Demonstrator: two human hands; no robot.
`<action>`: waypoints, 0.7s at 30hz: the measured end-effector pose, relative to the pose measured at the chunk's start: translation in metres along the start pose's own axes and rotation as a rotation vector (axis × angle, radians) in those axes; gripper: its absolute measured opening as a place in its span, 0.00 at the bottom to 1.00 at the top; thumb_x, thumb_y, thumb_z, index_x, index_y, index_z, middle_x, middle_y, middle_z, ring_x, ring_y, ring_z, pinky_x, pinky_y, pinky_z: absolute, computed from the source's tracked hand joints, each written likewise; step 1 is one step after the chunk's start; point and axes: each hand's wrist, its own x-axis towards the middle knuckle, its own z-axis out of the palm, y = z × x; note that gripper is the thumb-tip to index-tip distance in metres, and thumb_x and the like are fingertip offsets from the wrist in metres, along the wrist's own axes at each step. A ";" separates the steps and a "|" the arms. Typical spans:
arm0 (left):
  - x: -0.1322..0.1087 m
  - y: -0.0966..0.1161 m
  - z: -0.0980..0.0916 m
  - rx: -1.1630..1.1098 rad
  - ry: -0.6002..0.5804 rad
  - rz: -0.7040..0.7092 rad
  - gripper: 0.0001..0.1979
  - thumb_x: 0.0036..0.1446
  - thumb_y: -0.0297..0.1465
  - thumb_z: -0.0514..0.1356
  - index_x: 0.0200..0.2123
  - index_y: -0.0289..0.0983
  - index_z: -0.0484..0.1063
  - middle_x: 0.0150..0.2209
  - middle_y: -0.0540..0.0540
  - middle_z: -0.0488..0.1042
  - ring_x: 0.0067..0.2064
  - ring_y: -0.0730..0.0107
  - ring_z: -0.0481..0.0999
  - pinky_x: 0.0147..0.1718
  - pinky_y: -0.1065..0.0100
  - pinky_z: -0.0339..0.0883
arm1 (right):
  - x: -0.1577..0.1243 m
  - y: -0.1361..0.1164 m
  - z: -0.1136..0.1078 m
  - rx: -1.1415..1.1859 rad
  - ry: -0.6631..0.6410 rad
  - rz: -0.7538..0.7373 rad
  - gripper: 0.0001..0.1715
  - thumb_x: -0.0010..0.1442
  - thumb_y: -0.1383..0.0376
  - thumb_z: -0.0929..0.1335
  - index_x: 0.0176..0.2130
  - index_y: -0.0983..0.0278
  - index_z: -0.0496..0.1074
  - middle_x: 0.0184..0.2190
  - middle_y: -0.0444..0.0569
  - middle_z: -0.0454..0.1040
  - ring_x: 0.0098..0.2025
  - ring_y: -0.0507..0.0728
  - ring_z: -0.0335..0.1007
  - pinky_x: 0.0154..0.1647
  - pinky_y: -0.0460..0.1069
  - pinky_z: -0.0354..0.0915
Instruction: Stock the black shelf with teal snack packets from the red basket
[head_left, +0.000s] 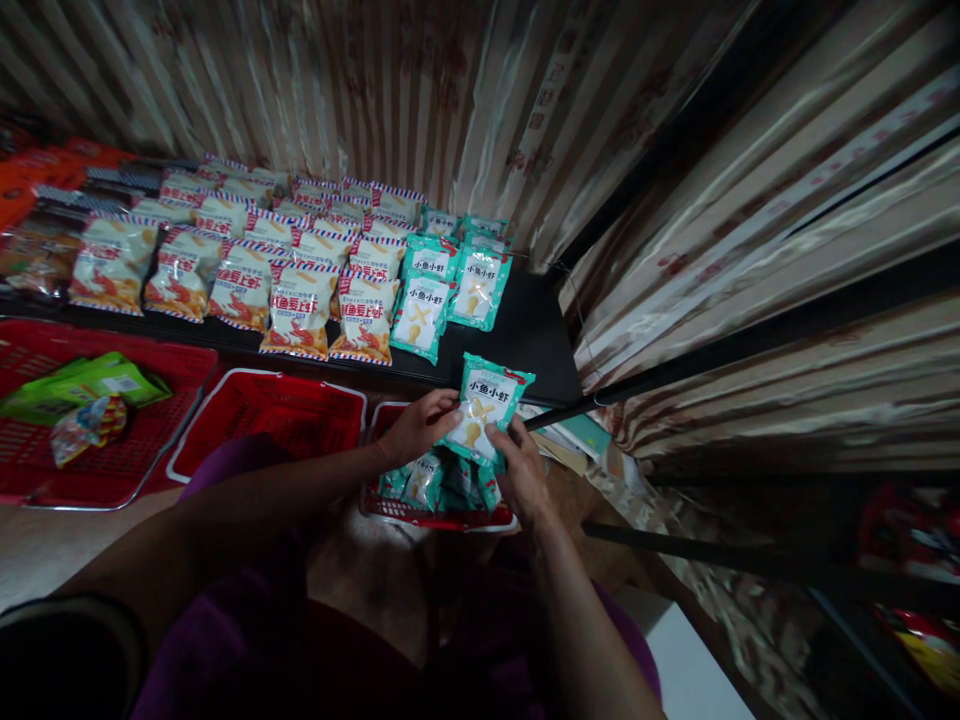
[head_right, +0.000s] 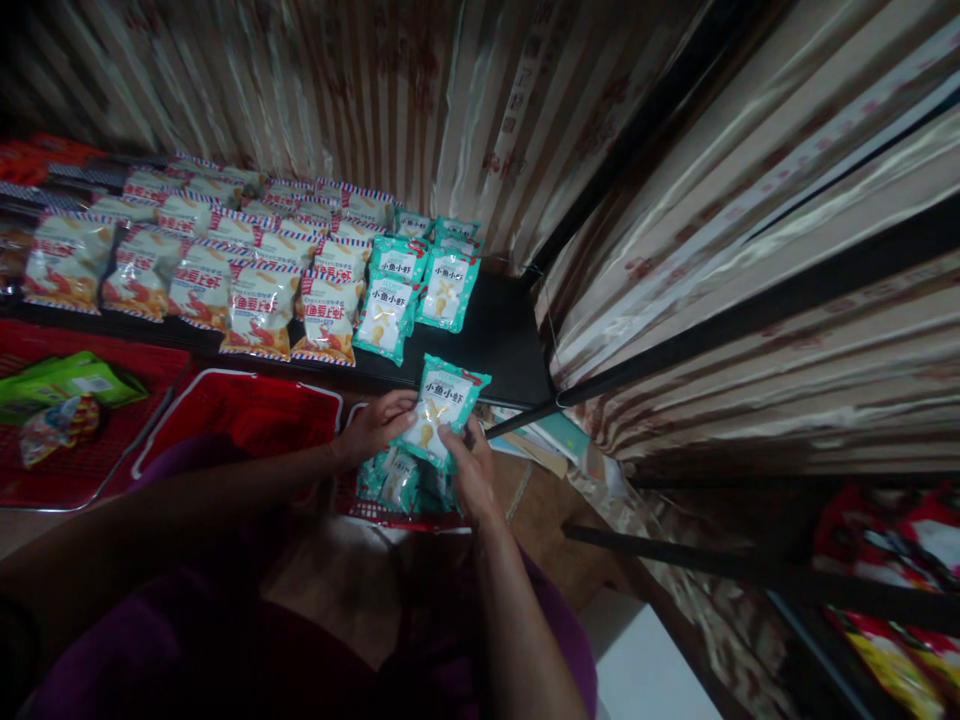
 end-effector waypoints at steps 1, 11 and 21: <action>0.000 -0.002 0.001 -0.040 -0.009 -0.025 0.21 0.52 0.38 0.62 0.48 0.35 0.67 0.40 0.43 0.71 0.44 0.65 0.73 0.41 0.65 0.69 | 0.000 0.000 0.000 0.015 0.003 0.003 0.35 0.40 0.58 0.75 0.48 0.59 0.70 0.33 0.44 0.78 0.32 0.57 0.74 0.36 0.51 0.69; 0.002 -0.004 0.000 -0.106 -0.012 -0.031 0.22 0.49 0.37 0.64 0.47 0.35 0.67 0.39 0.45 0.71 0.43 0.66 0.74 0.41 0.66 0.68 | 0.004 0.004 -0.002 0.010 -0.019 -0.014 0.35 0.42 0.56 0.74 0.50 0.59 0.69 0.40 0.48 0.78 0.36 0.60 0.75 0.39 0.54 0.70; -0.002 -0.004 0.009 -0.054 -0.025 0.001 0.21 0.52 0.36 0.62 0.48 0.34 0.66 0.41 0.43 0.73 0.42 0.66 0.75 0.40 0.65 0.71 | 0.012 0.010 -0.005 -0.018 -0.023 -0.076 0.34 0.45 0.54 0.73 0.51 0.59 0.68 0.41 0.49 0.78 0.38 0.60 0.76 0.38 0.54 0.71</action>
